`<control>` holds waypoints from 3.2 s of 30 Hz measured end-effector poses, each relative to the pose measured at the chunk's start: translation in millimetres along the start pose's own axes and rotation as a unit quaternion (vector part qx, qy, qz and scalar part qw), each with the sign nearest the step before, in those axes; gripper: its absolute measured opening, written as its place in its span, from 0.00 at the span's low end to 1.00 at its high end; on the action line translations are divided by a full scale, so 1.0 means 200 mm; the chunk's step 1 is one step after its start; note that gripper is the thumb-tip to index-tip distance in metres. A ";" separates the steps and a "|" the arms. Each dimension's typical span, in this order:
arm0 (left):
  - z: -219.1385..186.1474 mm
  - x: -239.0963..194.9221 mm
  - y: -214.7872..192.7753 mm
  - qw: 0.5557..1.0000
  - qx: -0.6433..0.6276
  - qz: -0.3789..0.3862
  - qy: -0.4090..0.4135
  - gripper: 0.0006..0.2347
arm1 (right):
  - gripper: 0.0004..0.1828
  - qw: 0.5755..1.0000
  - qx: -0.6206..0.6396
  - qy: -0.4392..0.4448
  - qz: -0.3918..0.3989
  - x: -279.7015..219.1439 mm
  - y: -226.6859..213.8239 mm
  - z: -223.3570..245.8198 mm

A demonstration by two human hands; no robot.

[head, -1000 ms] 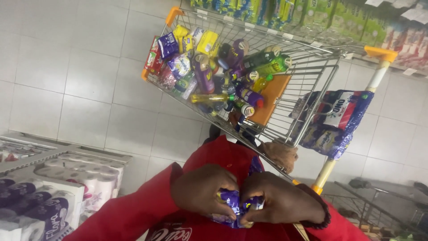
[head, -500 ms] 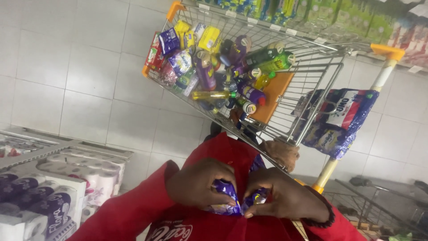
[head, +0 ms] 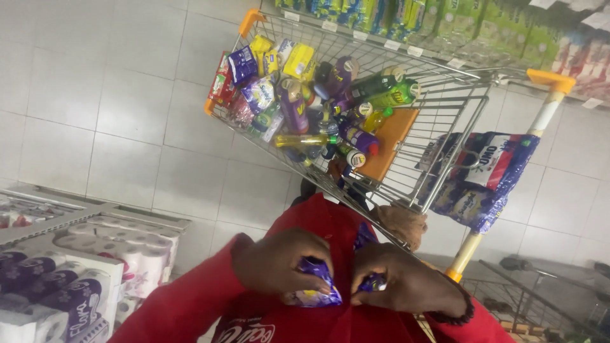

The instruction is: The person is standing in a grocery store aisle, picking up and inspecting small sachets of laundry detergent from a shopping cart filled with various cleaning supplies.

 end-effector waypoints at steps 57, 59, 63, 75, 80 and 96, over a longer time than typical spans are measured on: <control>-0.13 0.32 -0.21 0.989 0.012 0.032 0.147 0.16 | 0.04 0.985 -0.057 -0.039 -0.160 0.03 -0.29 0.06; -0.12 0.30 -0.20 0.985 0.053 0.015 0.165 0.13 | 0.05 0.984 -0.093 -0.037 -0.146 0.03 -0.28 0.07; -0.20 0.26 -0.21 0.978 0.073 -0.011 0.196 0.15 | 0.12 0.982 -0.123 0.011 -0.140 0.04 -0.24 0.07; -0.35 0.24 -0.10 0.951 0.078 -0.151 0.259 0.14 | 0.13 0.987 -0.064 -0.002 -0.147 0.00 -0.21 0.24; -0.26 0.22 -0.06 0.975 -0.042 -0.115 0.187 0.09 | 0.16 0.986 0.056 -0.019 -0.158 -0.04 -0.17 0.22; -0.12 0.17 0.00 0.995 0.081 -0.002 0.055 0.15 | 0.10 0.997 -0.022 0.043 -0.066 -0.01 -0.06 0.09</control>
Point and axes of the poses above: each hand's wrist, its own x-axis towards the middle knuckle, its own y-axis out of the palm, z = x × y, the point moved 6 cm from there along x, towards the middle knuckle, and after that the axes turned 7 degrees about -z, right-handed, at the moved point
